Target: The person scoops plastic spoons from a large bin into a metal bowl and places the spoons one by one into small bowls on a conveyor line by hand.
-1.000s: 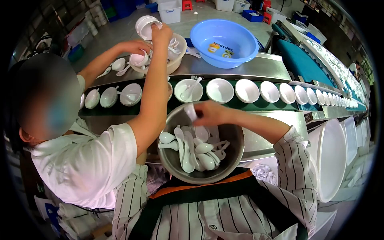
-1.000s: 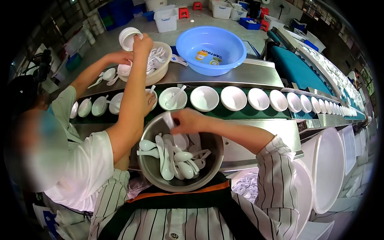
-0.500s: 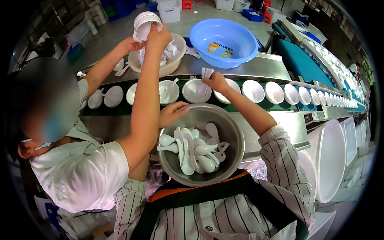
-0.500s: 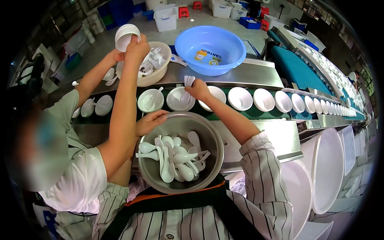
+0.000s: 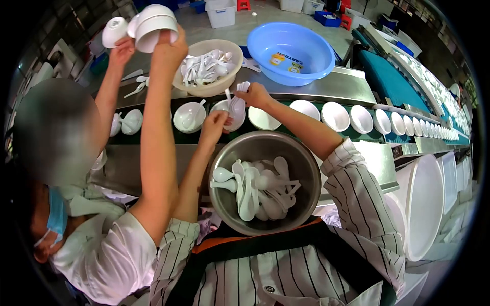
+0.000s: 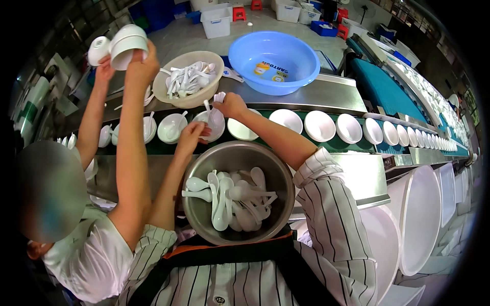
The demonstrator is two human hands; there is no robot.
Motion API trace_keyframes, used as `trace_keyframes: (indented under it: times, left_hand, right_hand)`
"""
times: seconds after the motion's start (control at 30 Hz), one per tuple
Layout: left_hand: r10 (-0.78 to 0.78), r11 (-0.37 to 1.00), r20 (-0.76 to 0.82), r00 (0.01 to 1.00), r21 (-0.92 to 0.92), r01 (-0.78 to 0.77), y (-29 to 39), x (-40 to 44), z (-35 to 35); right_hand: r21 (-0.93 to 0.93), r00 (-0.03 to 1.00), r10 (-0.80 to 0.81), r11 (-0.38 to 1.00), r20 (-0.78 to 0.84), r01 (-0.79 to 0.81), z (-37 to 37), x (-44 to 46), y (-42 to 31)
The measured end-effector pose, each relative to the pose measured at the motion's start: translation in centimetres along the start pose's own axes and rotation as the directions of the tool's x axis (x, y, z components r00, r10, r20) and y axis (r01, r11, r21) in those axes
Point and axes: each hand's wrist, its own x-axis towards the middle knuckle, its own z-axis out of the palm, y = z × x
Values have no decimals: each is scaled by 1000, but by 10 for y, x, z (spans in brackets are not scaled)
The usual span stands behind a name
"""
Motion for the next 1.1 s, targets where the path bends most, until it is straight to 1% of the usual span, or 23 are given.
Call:
trace_keyframes:
  times: [0.03,0.1,0.17,0.2,0.23,0.3,0.33,0.4,0.43,0.47,0.57,0.6,0.67,0.7,0.73,0.8,0.87,0.9,0.93,0.97,1.0,1.07,1.1]
  left_hand:
    - [48,995,-96,994,94,-39,-10,13,-9]
    - [161,956,-274,948,283,-81,-28,32,-28]
    - [196,928,-307,931,365,-75,-32,38,-42]
    - [218,910,-318,923,408,-74,-33,41,-48]
    - [302,873,-326,896,472,-122,-34,42,-52]
    - [346,761,-328,879,646,-58,-34,49,-61]
    - [364,692,-319,875,721,-25,-35,53,-63]
    - [346,679,-261,901,732,-49,-34,62,-70]
    - [344,674,-240,908,736,-61,-35,64,-72]
    - [340,666,-219,914,743,-70,-37,64,-74]
    - [410,484,-260,874,874,33,-9,39,-64]
    - [435,476,-208,876,879,-28,-4,36,-62]
    - [463,639,-94,881,725,-258,27,17,-40]
    - [406,697,9,914,644,-316,45,4,-26]
    - [356,752,117,927,553,-359,65,-12,-13]
    - [251,754,401,881,490,-438,107,-51,8]
    - [211,554,733,646,455,-697,112,-74,8]
    - [94,507,824,558,443,-739,110,-85,11]
    - [-31,463,889,457,418,-781,108,-95,16]
    - [-148,382,900,409,434,-816,99,-103,21]
    - [-135,330,899,417,437,-837,87,-110,25]
    - [-106,222,899,424,437,-872,66,-117,32]
    - [-99,223,896,434,445,-867,66,-117,35]
  right_hand:
    - [-11,992,-52,999,-117,51,3,2,-2]
    - [-41,986,-60,998,-153,55,-5,1,-10]
    - [-129,982,-63,991,-181,40,-12,1,-8]
    - [-174,986,-65,984,-151,38,-14,2,-3]
    - [-218,990,-63,975,-125,35,-15,3,4]
    - [-306,997,-81,949,-18,72,-13,-1,16]
    - [-296,996,-89,952,-29,76,-11,-4,21]
    - [-285,992,-114,954,-54,94,-11,-4,29]
    - [-176,982,-139,978,-125,116,-12,-1,33]
    - [-171,977,-146,978,-154,119,-18,2,38]
    - [-179,972,-118,981,-205,82,-40,-6,33]
    - [-258,983,-121,963,-140,82,-40,-7,38]
    - [-416,994,-111,904,-4,99,-36,-7,54]
    - [-429,964,-257,880,-72,203,-28,-13,64]
    - [-386,951,-296,891,-94,239,-27,-14,67]
    - [-427,989,-132,900,-68,91,-40,-18,51]
    - [-238,987,-109,968,-117,79,-59,-21,49]
    - [-253,965,-184,958,-185,134,-63,-18,58]
    - [-230,962,-178,965,-209,129,-69,-18,65]
    - [-248,971,-150,963,-184,102,-71,-17,75]
    - [-270,980,-122,960,-160,75,-71,-16,88]
    - [-337,976,-194,930,-101,150,-61,-24,109]
    - [-368,1000,-11,930,-15,5,-66,-37,93]
